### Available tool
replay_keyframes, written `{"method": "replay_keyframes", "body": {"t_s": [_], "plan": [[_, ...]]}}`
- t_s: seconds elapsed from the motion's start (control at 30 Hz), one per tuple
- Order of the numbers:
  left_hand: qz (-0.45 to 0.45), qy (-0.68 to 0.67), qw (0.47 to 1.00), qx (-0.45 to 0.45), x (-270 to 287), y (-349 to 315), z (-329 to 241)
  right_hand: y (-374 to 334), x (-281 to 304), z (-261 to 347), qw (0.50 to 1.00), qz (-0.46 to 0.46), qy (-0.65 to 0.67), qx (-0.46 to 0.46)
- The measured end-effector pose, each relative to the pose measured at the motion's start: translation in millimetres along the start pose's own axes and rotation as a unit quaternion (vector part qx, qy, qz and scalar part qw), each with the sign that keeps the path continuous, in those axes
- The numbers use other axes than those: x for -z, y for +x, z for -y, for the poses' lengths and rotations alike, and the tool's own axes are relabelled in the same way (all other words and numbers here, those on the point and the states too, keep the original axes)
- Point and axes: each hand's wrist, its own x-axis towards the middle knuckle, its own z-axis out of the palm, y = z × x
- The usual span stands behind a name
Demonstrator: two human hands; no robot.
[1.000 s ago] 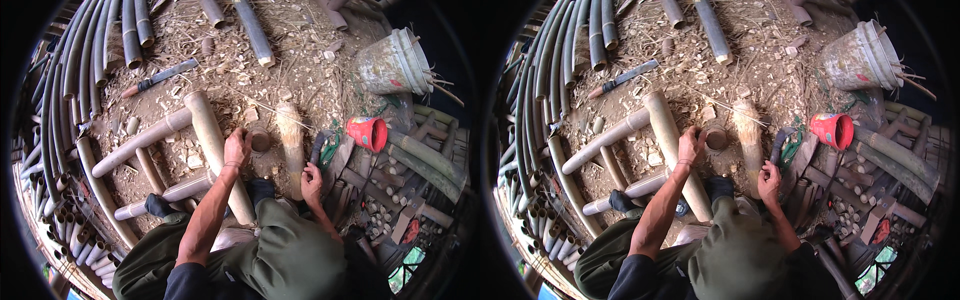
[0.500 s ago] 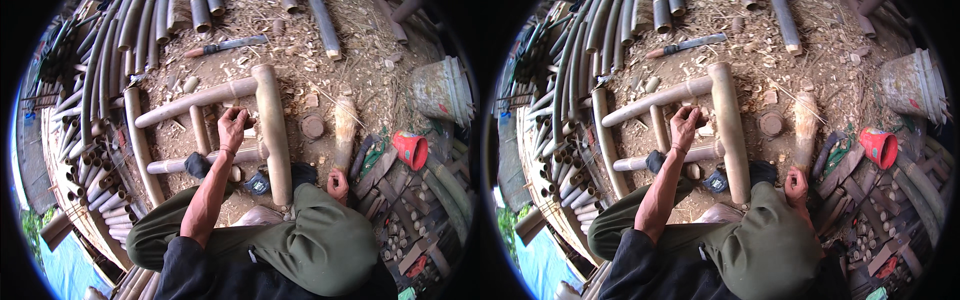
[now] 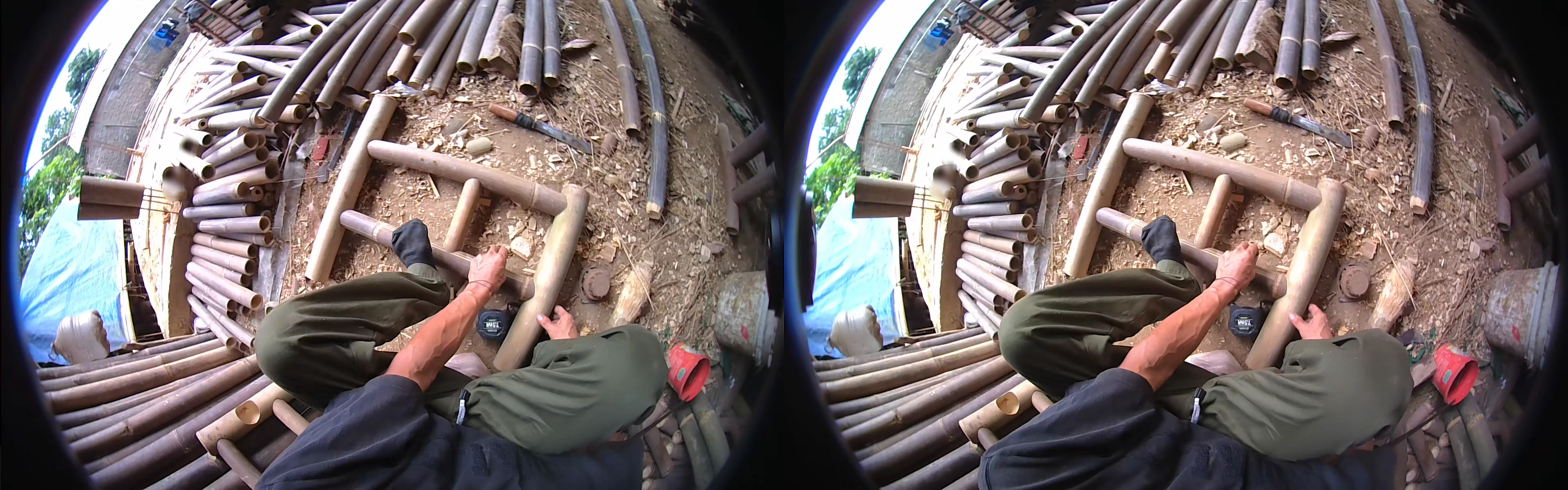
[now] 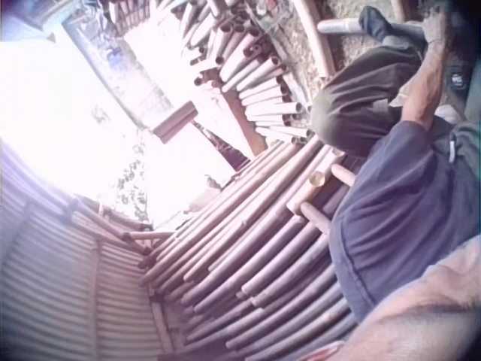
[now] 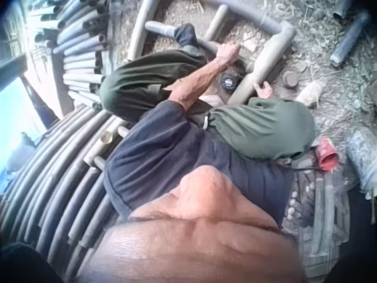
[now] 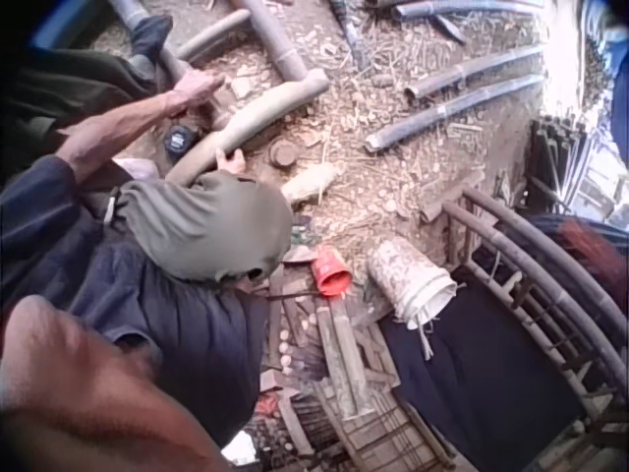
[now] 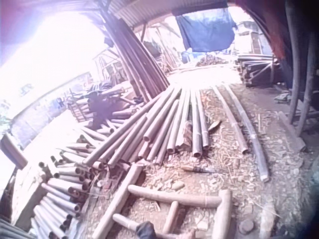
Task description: The person is assembling a bamboo structure, likely a chair or stool, by fitting bamboo poles into pre-drilled holes. They use a tape measure to check dimensions and a chisel to smooth the edges of the bamboo joints. The person works on the ground, surrounded by stacks of bamboo poles.
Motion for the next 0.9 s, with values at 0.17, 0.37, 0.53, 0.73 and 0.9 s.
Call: {"method": "replay_keyframes", "body": {"t_s": [0.17,0.37,0.53,0.73,0.9], "plan": [[-0.034,-0.242,0.962,0.125,17.7,3.9,3.1,5.3,-8.6,-39.6,0.999,0.034,-0.01,-0.033],[-0.356,-0.41,0.833,0.104,121.1,125.0,75.1,25.6,24.3,-57.4,0.993,-0.075,0.085,-0.013],[-0.392,-0.168,0.86,0.279,252.3,197.3,210.3,21.4,64.6,-78.6,0.99,-0.135,0.018,-0.018],[-0.271,0.043,0.913,0.302,282.6,235.0,325.9,-2.8,71.4,-131.6,0.989,-0.135,0.013,-0.061],[-0.195,0.087,0.926,0.311,275.0,276.1,374.3,-6.9,64.3,-101.5,0.982,-0.12,0.064,-0.128]]}}
